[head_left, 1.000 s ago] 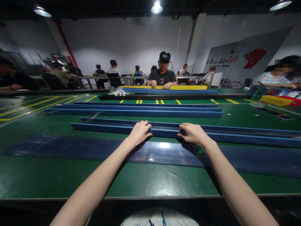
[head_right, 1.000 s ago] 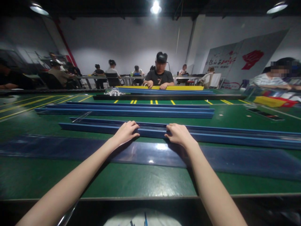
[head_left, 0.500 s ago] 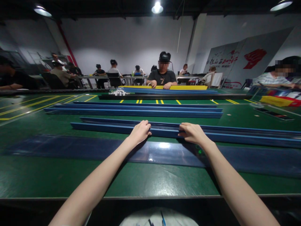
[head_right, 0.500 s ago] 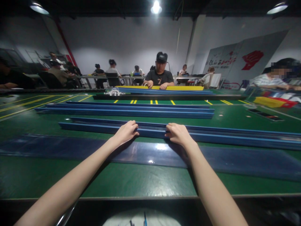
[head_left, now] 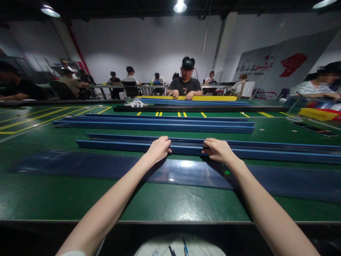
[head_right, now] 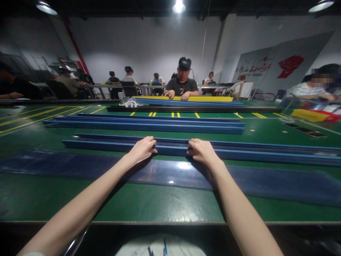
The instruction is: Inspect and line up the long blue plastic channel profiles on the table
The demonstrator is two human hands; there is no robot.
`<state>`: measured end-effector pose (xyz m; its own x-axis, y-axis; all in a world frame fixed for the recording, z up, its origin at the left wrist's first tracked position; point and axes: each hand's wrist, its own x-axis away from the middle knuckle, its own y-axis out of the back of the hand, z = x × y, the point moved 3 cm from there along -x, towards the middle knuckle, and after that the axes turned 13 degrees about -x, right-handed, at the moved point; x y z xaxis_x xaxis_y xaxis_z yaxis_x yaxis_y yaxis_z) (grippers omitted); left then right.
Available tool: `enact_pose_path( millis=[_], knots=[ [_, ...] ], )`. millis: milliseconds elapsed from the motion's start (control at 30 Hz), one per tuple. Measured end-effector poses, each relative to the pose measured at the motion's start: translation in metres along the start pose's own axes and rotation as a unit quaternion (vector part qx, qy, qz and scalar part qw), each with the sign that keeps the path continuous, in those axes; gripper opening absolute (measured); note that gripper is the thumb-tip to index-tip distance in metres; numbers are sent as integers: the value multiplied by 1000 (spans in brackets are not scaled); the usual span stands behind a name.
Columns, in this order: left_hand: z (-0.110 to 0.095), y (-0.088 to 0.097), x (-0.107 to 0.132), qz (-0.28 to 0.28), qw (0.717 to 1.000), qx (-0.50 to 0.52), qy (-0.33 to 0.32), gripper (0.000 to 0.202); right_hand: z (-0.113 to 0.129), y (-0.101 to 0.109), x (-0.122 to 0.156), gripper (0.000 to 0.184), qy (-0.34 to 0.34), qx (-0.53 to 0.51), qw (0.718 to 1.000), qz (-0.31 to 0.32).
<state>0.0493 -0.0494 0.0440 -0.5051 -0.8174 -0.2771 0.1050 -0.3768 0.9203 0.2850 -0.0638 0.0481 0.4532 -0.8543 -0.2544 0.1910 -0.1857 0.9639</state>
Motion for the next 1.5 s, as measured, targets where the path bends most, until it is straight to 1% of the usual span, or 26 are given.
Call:
enact_pose_path(
  millis=[167, 300, 600, 733, 867, 967, 1133, 1267, 1400, 1500],
  knots=[
    [0, 3, 2, 7, 1000, -11, -12, 5, 0, -1, 0, 10, 9, 2, 1000, 0],
    [0, 2, 2, 2, 1000, -8, -8, 5, 0, 0, 0, 10, 6, -5, 1000, -3],
    [4, -4, 2, -24, 999, 23, -3, 8, 2, 2, -3, 11, -5, 10, 1000, 17],
    [-3, -5, 2, -28, 999, 26, -9, 11, -4, 5, -1, 12, -35, -1, 999, 31],
    [-12, -6, 1, -42, 999, 21, -25, 11, -9, 9, 3, 14, -65, -9, 997, 32],
    [-14, -8, 1, -49, 998, 16, -27, 11, -9, 10, 3, 14, -63, -6, 997, 32],
    [-15, -9, 2, -42, 999, 18, -21, 10, -9, 8, 2, 14, -55, 1, 998, 31],
    [-17, -9, 3, -42, 999, 17, -19, 9, -8, 6, 2, 23, -46, 0, 999, 25],
    [-19, -10, 4, -36, 999, 5, -23, 7, -3, 0, 1, 34, -35, 9, 999, 36],
    [-19, -11, 4, -36, 999, -4, -24, 8, 3, -4, -1, 35, -18, 11, 999, 30]
  ],
)
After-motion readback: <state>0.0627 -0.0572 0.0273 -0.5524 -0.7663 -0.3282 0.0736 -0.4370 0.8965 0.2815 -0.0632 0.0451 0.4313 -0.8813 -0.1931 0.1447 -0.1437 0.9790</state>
